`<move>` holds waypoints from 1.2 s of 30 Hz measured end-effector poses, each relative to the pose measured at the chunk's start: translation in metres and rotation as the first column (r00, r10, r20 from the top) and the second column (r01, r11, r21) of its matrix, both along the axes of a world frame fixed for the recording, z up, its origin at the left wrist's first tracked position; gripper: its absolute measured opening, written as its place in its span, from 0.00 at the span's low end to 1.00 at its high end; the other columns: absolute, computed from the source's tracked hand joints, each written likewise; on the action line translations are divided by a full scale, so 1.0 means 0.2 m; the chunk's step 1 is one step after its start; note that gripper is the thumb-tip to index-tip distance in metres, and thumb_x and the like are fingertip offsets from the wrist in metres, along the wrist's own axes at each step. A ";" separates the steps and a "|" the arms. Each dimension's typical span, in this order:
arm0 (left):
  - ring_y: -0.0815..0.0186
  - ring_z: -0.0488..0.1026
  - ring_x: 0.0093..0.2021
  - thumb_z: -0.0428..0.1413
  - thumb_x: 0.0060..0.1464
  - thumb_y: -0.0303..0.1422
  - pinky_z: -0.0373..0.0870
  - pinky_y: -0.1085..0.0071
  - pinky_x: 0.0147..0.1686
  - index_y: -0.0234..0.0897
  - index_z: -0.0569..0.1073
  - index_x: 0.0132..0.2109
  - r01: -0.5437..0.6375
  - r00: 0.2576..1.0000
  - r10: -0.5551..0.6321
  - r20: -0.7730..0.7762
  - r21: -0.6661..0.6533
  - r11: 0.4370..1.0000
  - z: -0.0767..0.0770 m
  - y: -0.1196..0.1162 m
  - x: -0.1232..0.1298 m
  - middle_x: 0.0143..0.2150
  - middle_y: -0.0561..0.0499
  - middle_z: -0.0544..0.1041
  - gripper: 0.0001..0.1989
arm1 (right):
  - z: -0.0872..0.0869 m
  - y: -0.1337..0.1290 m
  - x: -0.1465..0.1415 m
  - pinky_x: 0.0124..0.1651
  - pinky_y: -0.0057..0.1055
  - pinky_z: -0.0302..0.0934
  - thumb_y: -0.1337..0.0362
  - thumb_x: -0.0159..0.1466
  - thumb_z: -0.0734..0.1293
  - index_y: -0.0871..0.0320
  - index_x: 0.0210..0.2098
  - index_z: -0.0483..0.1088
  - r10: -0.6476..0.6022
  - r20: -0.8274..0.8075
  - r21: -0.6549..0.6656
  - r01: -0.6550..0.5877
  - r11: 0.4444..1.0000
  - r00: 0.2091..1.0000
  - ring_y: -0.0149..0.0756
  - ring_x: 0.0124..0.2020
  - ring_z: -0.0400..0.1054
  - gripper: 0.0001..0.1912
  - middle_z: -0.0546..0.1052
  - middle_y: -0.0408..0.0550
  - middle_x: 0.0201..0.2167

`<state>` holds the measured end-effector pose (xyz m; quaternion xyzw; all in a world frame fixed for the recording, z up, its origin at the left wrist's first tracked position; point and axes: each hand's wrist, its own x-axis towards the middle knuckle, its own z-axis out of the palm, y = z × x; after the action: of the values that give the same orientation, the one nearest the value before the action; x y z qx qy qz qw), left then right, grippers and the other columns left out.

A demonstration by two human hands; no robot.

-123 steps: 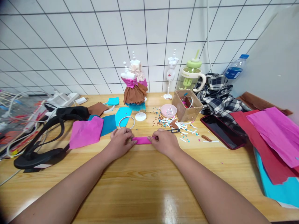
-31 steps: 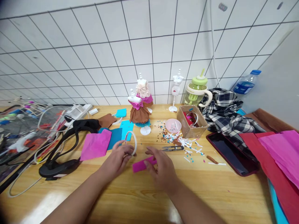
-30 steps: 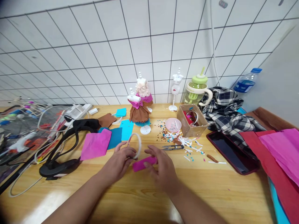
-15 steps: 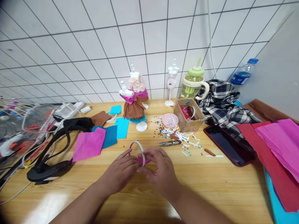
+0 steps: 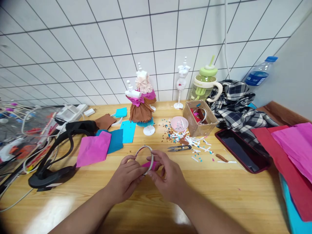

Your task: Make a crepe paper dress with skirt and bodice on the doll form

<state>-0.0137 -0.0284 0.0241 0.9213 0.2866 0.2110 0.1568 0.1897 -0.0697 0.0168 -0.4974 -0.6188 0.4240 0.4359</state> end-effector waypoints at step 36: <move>0.64 0.68 0.31 0.49 0.60 0.27 0.60 0.65 0.39 0.38 0.72 0.46 -0.090 0.995 0.094 0.047 -0.067 0.994 0.02 -0.02 0.02 0.30 0.52 0.75 0.10 | -0.01 0.02 0.03 0.36 0.27 0.70 0.63 0.66 0.65 0.53 0.36 0.73 -0.196 0.171 0.325 0.133 0.936 0.966 0.31 0.35 0.73 0.05 0.76 0.48 0.44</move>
<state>-0.0097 -0.0319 0.0290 0.8960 0.3313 0.2317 0.1838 0.1950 -0.0667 0.0141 -0.5130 -0.6745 0.2310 0.4781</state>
